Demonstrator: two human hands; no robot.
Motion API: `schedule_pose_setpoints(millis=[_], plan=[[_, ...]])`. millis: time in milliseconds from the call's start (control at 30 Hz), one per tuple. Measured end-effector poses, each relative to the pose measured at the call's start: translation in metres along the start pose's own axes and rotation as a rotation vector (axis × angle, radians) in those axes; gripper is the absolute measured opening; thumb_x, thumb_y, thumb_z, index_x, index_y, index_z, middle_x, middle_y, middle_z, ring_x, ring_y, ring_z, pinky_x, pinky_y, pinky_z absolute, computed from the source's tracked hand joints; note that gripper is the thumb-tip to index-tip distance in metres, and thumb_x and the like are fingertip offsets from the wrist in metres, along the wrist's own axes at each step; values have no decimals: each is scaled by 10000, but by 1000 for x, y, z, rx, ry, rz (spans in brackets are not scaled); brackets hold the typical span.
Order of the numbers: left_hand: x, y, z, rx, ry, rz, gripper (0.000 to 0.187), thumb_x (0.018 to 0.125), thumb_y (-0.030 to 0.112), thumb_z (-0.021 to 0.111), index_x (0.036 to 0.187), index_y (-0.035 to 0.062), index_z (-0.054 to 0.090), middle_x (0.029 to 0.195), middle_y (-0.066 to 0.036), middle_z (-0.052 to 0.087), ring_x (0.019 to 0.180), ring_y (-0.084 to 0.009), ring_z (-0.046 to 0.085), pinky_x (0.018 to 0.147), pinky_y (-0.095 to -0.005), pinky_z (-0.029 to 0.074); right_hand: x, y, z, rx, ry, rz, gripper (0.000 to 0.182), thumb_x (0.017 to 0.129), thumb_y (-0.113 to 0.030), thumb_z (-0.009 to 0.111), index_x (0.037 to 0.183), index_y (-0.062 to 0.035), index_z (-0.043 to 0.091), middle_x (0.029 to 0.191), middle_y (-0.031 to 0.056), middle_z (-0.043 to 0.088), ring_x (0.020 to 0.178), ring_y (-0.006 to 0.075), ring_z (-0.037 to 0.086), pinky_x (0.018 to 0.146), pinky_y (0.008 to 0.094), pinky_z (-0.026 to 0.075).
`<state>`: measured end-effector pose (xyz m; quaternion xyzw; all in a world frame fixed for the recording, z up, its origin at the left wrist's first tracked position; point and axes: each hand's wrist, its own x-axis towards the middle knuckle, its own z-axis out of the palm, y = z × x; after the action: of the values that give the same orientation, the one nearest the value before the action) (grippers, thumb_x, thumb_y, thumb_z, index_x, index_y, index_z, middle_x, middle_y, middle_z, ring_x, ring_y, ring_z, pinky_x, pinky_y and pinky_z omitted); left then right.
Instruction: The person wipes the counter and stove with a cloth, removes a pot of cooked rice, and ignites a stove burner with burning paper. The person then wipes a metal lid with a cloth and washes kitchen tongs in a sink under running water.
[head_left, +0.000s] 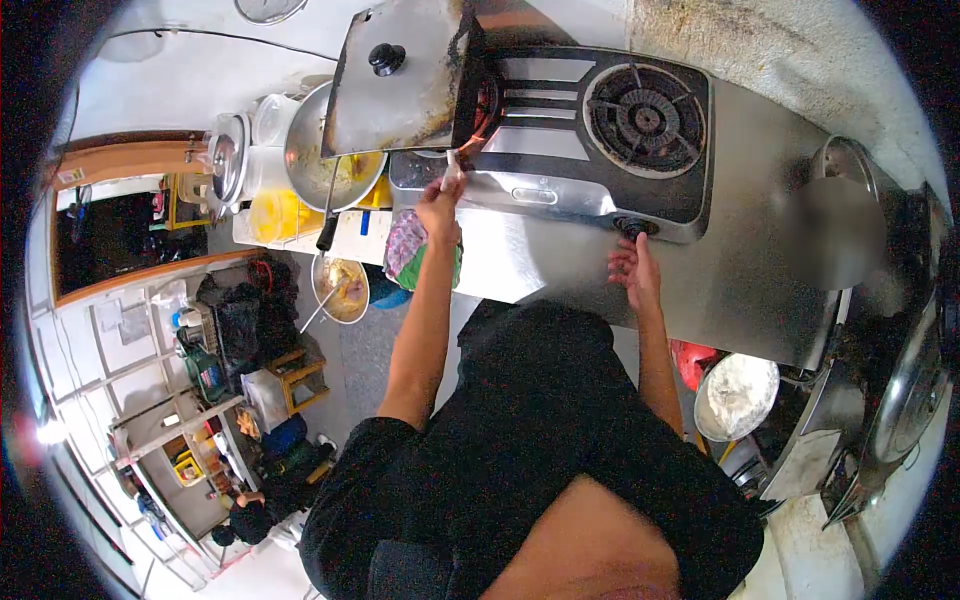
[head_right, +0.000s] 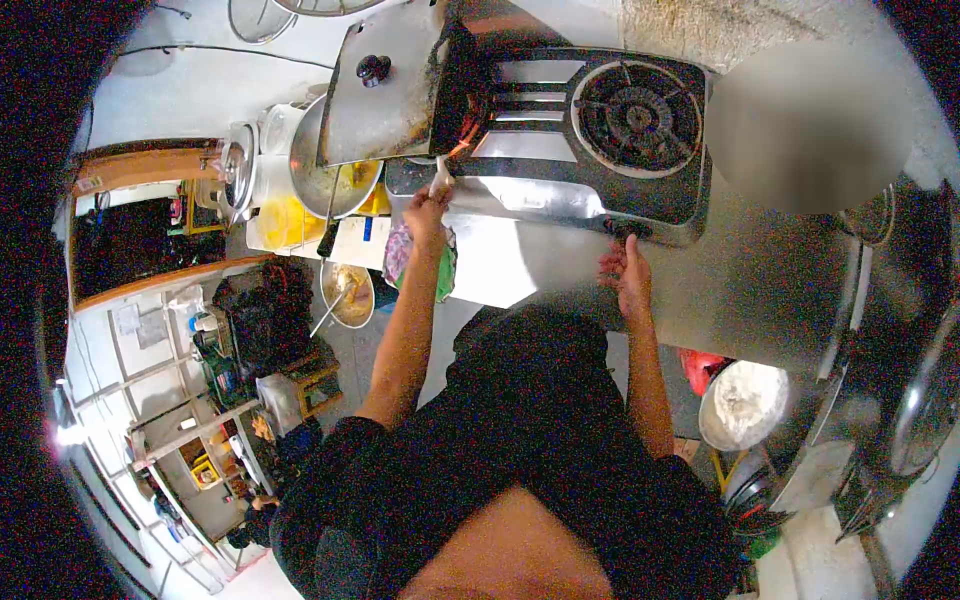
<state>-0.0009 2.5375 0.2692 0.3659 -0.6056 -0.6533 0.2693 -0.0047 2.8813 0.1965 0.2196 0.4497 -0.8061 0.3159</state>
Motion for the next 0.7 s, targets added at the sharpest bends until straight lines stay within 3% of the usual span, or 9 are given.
schedule_pose_setpoints(millis=[200,333,400,533,700], plan=[[-57,-17,10,34,-157,10,155,832,-2,595,942,-106,560,861,-135,612,760,-208,644,712,-278,559,-3,1,1,197,-51,26,495,880,-552,440,958,-83,576,748,47,617,611,130,583,501,269,473],[-93,8,67,272,-344,42,159,823,23,616,924,-94,580,790,-134,639,745,-186,654,650,-251,533,0,-1,2,258,-52,58,446,892,-512,452,936,-82,564,757,49,611,634,127,574,534,271,447],[-101,19,106,275,-440,200,127,805,31,634,889,-61,606,743,-101,649,671,-149,639,620,-243,515,4,5,1,302,-100,-25,426,886,-492,481,904,-76,569,739,45,603,615,130,562,526,267,441],[-101,30,165,468,-514,342,98,757,23,661,820,-38,618,666,-87,641,583,-121,622,552,-234,499,8,7,5,285,28,-52,385,871,-453,539,845,-69,568,673,38,575,541,137,544,475,284,442],[-95,23,189,386,-533,315,98,754,32,672,802,-37,622,654,-98,645,538,-128,621,492,-252,503,5,6,16,127,170,-211,353,854,-404,584,754,-70,534,598,31,528,454,139,518,399,295,453]])
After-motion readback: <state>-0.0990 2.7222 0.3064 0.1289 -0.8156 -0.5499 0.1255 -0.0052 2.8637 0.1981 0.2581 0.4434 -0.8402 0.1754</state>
